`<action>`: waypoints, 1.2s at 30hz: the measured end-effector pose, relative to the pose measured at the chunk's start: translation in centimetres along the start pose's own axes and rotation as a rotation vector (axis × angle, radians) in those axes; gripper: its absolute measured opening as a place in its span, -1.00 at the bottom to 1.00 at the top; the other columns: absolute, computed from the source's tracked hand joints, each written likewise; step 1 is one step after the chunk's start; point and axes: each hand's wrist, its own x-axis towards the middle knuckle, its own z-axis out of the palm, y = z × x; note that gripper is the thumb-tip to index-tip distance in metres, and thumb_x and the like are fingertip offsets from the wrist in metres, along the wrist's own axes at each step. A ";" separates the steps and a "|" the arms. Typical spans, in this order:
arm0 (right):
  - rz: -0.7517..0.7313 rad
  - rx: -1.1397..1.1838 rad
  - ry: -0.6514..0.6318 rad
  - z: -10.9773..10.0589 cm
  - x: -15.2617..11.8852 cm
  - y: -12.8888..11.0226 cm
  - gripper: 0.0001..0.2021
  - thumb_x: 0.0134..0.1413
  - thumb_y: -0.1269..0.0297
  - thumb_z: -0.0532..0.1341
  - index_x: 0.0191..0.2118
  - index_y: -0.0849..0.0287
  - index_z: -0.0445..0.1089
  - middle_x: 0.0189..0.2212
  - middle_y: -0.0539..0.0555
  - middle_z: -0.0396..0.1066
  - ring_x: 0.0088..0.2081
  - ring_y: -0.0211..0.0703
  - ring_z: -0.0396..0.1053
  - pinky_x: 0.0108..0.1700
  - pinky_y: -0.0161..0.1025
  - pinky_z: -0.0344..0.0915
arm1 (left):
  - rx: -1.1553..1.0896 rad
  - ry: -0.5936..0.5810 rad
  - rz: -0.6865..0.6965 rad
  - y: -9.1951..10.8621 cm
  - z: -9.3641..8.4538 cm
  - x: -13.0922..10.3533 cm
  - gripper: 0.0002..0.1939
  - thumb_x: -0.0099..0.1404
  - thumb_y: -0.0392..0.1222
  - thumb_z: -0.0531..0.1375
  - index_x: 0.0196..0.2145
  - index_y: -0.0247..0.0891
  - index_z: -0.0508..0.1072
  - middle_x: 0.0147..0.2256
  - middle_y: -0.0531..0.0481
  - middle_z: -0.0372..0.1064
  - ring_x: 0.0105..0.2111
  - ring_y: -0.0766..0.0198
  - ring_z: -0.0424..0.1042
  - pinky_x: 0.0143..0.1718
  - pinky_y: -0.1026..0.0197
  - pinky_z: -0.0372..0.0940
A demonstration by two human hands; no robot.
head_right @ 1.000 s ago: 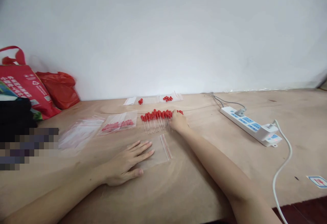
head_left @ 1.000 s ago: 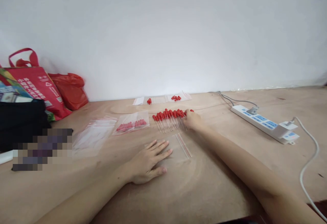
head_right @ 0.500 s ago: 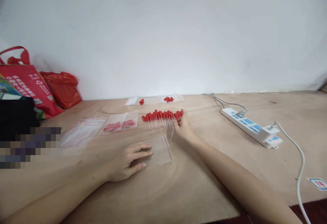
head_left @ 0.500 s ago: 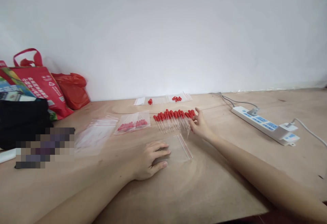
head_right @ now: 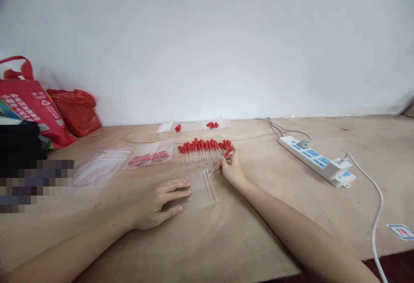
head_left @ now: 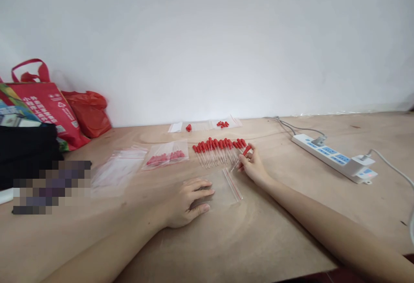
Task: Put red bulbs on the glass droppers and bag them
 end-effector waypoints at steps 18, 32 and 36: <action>-0.093 -0.114 0.073 -1.3 -0.2 -0.6 -0.57 0.04 0.26 -0.02 0.02 0.13 -0.20 -0.60 -0.14 0.12 -0.62 -0.31 0.21 -0.56 -0.32 0.26 | -0.007 -0.011 -0.007 -0.2 0.2 0.1 -0.63 0.24 -0.09 0.03 0.02 -0.11 0.26 0.05 -0.04 0.17 0.07 0.12 0.11 0.07 -0.02 0.06; -0.026 0.049 0.021 0.1 -1.1 -0.2 -0.52 -0.08 0.21 0.09 -0.04 0.13 -0.12 -0.60 -0.18 0.12 -0.67 -0.35 0.21 -0.66 -0.37 0.22 | -0.001 -0.016 -0.018 -0.1 0.1 0.1 -0.62 0.24 -0.09 0.04 0.02 -0.07 0.25 0.06 -0.02 0.16 0.07 0.11 0.10 0.07 -0.03 0.05; 0.013 0.087 -0.018 0.6 -1.8 -0.4 -0.52 -0.10 0.23 0.10 -0.04 0.12 -0.11 -0.60 -0.18 0.12 -0.68 -0.35 0.22 -0.67 -0.37 0.22 | 0.006 -0.018 -0.019 -0.2 0.1 0.3 -0.62 0.24 -0.08 0.04 0.02 -0.10 0.26 0.05 -0.03 0.17 0.07 0.12 0.11 0.07 -0.01 0.05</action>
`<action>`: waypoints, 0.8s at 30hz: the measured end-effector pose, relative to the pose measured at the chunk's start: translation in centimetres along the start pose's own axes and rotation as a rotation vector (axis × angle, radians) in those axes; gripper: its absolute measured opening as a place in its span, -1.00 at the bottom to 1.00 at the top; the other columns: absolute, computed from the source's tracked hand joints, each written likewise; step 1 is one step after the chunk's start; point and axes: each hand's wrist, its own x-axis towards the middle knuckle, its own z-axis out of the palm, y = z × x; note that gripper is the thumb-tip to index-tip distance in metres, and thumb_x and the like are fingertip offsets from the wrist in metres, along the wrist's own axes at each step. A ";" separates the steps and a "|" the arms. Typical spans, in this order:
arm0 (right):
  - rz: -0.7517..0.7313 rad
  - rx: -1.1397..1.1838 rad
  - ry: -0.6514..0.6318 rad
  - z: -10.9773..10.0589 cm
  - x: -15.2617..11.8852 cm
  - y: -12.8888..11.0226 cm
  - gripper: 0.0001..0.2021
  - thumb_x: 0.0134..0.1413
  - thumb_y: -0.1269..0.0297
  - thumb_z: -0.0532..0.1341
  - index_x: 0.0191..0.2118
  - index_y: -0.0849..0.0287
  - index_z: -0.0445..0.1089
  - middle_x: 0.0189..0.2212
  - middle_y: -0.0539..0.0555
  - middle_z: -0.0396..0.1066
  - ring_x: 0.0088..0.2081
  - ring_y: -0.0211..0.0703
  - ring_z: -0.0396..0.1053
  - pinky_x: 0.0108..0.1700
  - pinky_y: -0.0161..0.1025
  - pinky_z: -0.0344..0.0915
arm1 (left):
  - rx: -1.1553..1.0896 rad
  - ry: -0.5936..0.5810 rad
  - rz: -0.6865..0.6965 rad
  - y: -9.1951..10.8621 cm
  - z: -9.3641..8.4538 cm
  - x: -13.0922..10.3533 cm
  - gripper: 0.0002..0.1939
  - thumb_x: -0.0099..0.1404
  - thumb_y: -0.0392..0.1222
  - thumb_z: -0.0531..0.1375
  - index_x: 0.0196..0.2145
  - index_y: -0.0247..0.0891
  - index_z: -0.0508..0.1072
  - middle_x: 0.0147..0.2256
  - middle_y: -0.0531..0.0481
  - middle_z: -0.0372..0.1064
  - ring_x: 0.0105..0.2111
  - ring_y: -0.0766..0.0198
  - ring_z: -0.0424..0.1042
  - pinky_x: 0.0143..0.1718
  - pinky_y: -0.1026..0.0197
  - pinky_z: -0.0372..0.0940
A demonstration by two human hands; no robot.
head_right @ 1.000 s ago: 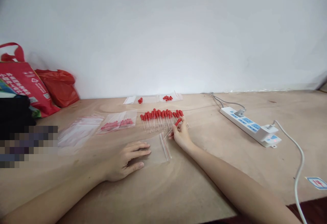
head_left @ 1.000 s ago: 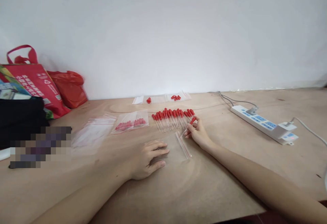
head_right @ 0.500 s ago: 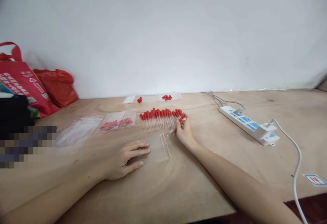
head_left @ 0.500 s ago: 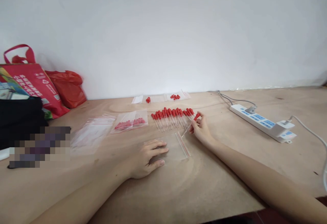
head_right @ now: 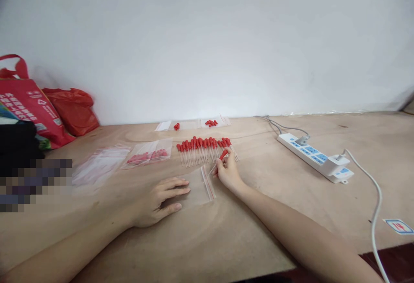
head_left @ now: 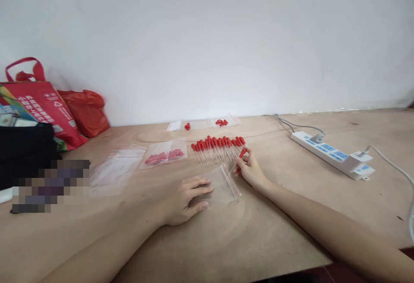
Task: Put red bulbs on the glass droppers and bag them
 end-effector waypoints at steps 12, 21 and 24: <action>-0.135 -0.054 -0.032 -0.2 -0.4 0.0 -0.50 -0.07 0.17 0.09 -0.02 0.13 -0.11 -0.60 -0.18 0.14 -0.68 -0.35 0.23 -0.66 -0.38 0.20 | -0.109 -0.021 -0.102 1.4 -1.2 1.7 -0.66 0.20 -0.04 0.06 -0.08 -0.17 0.34 -0.05 -0.08 0.25 -0.06 0.15 0.25 -0.02 0.06 0.15; -0.109 -0.038 -0.008 -0.4 -0.2 0.0 -0.54 -0.08 0.19 0.09 -0.05 0.13 -0.11 -0.61 -0.20 0.14 -0.70 -0.36 0.21 -0.66 -0.36 0.23 | -0.107 0.129 -0.307 3.8 1.9 6.4 0.29 -0.32 0.27 0.27 0.20 -0.30 -0.32 0.18 -0.32 -0.25 0.15 -0.15 -0.18 0.08 -0.18 -0.12; -0.090 -0.025 -0.012 -0.2 -0.3 0.0 -0.54 -0.08 0.20 0.10 -0.05 0.11 -0.11 -0.62 -0.20 0.13 -0.71 -0.35 0.21 -0.66 -0.35 0.23 | -0.087 0.173 -0.307 4.0 2.8 6.7 0.27 -0.31 0.22 0.29 0.20 -0.30 -0.31 0.17 -0.32 -0.18 0.15 -0.17 -0.17 0.09 -0.21 -0.22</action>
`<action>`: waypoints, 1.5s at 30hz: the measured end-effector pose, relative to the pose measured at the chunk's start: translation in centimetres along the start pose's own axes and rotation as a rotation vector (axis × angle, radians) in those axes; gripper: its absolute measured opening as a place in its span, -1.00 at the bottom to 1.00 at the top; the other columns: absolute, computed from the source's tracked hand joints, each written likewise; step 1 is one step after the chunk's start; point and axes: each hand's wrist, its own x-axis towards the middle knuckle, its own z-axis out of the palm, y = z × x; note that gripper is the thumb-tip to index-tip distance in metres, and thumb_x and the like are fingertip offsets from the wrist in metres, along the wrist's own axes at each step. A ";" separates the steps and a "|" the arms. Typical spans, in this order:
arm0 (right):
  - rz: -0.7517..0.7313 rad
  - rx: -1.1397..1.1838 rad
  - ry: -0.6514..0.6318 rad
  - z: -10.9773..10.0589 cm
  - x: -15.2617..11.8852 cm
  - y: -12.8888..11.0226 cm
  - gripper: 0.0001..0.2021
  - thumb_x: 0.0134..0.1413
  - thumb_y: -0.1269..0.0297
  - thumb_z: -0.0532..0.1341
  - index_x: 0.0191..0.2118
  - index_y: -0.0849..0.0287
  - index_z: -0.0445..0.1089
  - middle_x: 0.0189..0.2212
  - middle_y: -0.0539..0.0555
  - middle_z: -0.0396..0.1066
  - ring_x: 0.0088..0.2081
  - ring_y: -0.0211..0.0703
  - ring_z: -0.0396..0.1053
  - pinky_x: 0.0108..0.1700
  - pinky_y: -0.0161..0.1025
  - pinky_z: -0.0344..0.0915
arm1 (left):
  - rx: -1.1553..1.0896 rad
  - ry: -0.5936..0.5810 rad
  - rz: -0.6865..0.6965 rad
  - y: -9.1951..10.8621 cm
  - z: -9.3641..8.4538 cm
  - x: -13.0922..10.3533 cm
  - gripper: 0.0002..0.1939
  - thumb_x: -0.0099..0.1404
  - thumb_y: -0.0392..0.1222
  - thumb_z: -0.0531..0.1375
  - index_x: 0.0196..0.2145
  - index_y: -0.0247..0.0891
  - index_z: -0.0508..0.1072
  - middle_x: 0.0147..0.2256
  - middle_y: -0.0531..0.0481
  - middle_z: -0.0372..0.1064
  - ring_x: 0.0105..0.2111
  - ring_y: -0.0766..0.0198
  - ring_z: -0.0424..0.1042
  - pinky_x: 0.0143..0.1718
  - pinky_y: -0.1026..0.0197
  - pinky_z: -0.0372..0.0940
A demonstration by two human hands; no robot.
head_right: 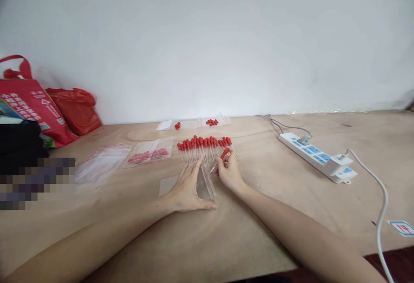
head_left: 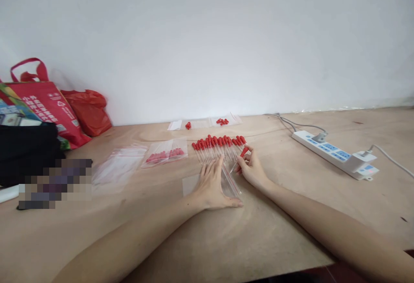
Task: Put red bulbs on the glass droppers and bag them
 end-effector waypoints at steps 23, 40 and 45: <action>0.004 0.094 0.067 -0.9 0.2 -1.1 -0.51 -0.17 0.15 0.16 -0.12 0.11 -0.07 -0.61 -0.20 0.18 -0.67 -0.36 0.24 -0.64 -0.38 0.22 | -0.062 0.022 0.039 -0.4 0.3 -0.4 -0.02 -0.07 0.09 0.23 0.17 -0.22 -0.21 0.15 -0.22 -0.10 0.12 -0.04 -0.03 0.06 -0.10 -0.02; -0.010 0.114 0.099 -1.0 0.2 -1.5 -0.53 -0.18 0.15 0.17 -0.15 0.11 -0.05 -0.64 -0.21 0.16 -0.68 -0.36 0.23 -0.64 -0.39 0.21 | -0.038 -0.033 0.053 -0.2 -0.1 -0.3 -0.21 -0.05 0.09 0.23 0.08 -0.19 0.05 0.08 -0.18 -0.03 0.08 -0.04 0.02 0.05 -0.07 0.01; -0.045 0.043 0.108 -1.2 0.3 -1.3 -0.53 -0.15 0.15 0.14 -0.11 0.11 -0.06 -0.63 -0.20 0.16 -0.69 -0.36 0.20 -0.65 -0.38 0.21 | -0.067 -0.015 0.059 -0.1 -0.1 -0.3 -0.30 -0.07 0.07 0.24 -0.01 -0.20 0.13 0.05 -0.17 0.01 0.07 -0.04 0.05 0.04 -0.09 0.03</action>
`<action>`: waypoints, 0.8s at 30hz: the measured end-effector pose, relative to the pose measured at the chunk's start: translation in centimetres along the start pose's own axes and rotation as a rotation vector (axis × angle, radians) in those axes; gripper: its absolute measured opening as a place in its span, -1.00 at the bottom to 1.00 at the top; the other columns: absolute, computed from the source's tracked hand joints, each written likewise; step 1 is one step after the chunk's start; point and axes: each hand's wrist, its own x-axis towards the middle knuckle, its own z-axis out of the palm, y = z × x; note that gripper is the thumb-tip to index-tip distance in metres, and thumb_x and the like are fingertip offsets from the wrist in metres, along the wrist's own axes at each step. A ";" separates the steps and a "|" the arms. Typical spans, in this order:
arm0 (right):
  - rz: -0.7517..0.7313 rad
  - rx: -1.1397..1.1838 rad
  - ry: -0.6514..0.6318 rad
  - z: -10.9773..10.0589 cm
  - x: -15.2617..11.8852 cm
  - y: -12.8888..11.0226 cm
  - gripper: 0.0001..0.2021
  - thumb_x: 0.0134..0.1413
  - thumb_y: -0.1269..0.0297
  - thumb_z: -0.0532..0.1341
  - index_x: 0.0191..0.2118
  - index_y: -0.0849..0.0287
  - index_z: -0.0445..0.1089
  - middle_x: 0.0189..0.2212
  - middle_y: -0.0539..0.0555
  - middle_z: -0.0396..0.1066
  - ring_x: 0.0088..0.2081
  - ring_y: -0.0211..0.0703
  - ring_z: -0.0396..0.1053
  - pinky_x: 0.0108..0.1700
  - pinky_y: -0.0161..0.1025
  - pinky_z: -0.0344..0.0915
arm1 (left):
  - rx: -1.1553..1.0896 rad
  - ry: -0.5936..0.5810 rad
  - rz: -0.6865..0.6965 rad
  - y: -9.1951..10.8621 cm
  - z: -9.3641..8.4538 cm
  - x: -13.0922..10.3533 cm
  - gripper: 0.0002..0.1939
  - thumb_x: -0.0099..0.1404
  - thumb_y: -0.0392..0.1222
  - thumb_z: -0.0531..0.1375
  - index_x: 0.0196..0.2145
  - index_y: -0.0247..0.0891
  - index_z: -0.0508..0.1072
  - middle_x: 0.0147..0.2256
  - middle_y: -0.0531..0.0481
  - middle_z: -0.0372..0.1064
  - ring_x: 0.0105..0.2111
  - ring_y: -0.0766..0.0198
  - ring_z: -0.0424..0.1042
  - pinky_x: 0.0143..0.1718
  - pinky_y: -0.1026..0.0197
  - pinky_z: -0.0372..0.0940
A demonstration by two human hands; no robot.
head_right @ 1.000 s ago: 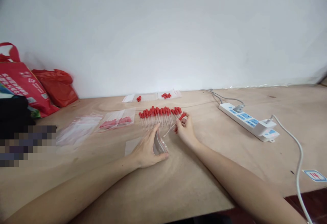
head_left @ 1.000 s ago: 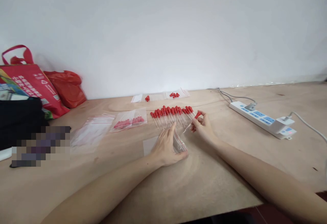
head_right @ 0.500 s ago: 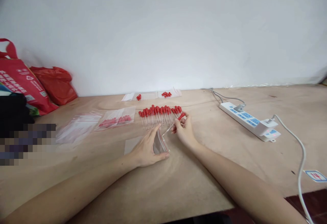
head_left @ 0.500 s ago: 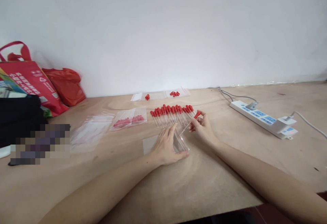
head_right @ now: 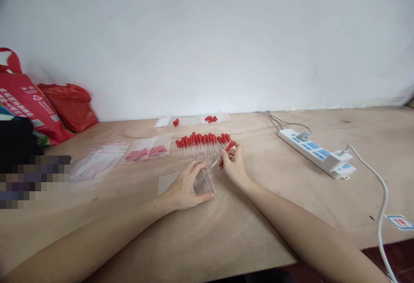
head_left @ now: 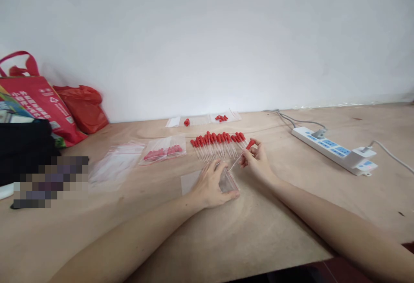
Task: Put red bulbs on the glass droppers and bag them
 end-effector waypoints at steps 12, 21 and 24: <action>-0.048 -0.087 0.020 -0.2 0.3 0.6 -0.54 -0.10 0.14 0.10 -0.09 0.12 -0.09 -0.60 -0.18 0.15 -0.65 -0.34 0.23 -0.59 -0.33 0.26 | -0.030 0.029 0.023 0.1 0.0 0.1 -0.25 -0.08 0.02 0.25 0.02 -0.22 0.04 0.02 -0.16 0.08 0.04 0.00 0.10 0.03 -0.06 0.04; -0.020 -0.064 -0.005 -0.1 0.2 0.7 -0.58 -0.10 0.16 0.12 -0.13 0.09 -0.05 -0.63 -0.19 0.14 -0.67 -0.34 0.21 -0.63 -0.35 0.23 | -0.037 0.026 0.018 0.1 -0.1 0.0 -0.26 -0.08 0.04 0.25 0.02 -0.20 0.05 0.01 -0.16 0.08 0.04 0.00 0.10 0.03 -0.06 0.05; 0.022 -0.017 -0.022 0.0 0.2 0.7 -0.55 -0.14 0.15 0.15 -0.14 0.09 -0.06 -0.62 -0.20 0.16 -0.67 -0.35 0.24 -0.62 -0.35 0.25 | -0.029 0.026 0.017 0.1 0.0 0.1 -0.26 -0.07 0.04 0.24 0.02 -0.21 0.05 0.01 -0.16 0.08 0.04 0.00 0.10 0.03 -0.06 0.05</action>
